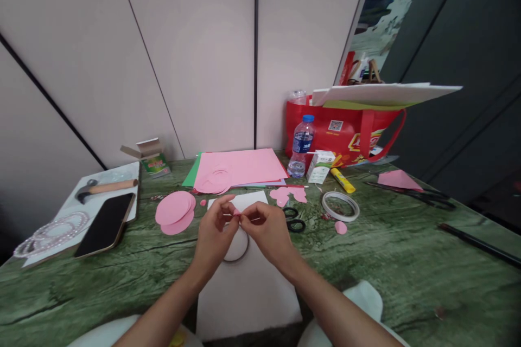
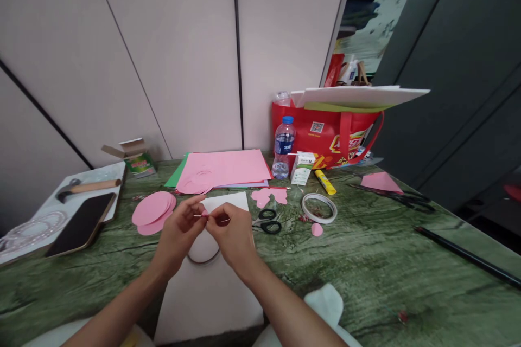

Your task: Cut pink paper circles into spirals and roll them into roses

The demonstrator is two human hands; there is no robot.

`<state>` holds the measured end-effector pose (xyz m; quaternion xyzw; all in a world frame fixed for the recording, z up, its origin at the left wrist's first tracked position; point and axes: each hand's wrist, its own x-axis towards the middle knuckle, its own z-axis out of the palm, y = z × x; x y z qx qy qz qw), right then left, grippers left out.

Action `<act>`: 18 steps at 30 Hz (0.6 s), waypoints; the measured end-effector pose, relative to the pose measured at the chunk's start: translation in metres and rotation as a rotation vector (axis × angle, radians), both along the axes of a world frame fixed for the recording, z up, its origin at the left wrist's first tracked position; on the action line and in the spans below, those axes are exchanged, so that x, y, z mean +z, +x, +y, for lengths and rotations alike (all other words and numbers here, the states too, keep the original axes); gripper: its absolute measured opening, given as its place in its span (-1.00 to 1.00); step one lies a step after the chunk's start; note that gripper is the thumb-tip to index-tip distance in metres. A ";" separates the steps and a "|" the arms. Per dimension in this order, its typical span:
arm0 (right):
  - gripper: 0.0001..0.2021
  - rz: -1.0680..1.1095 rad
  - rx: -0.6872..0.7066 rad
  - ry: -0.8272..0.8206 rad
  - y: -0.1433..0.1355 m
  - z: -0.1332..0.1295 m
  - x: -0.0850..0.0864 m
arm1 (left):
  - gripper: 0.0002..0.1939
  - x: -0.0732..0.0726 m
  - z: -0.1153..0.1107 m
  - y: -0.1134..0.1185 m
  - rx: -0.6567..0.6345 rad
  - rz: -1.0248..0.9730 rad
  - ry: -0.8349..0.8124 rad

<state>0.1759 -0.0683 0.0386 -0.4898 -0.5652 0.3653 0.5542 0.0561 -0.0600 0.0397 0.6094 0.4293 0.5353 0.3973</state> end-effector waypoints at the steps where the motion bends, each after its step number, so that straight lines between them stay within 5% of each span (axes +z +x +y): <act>1: -0.94 -0.017 -0.006 0.011 0.000 0.000 0.000 | -0.67 0.001 -0.001 0.001 0.004 -0.022 -0.045; 5: -0.94 0.081 0.015 -0.050 0.001 0.002 -0.001 | -0.73 0.000 -0.002 0.002 0.001 -0.029 -0.147; 18: -0.87 0.176 0.026 -0.145 0.002 0.007 -0.007 | -0.76 0.000 -0.001 0.001 0.043 0.037 -0.079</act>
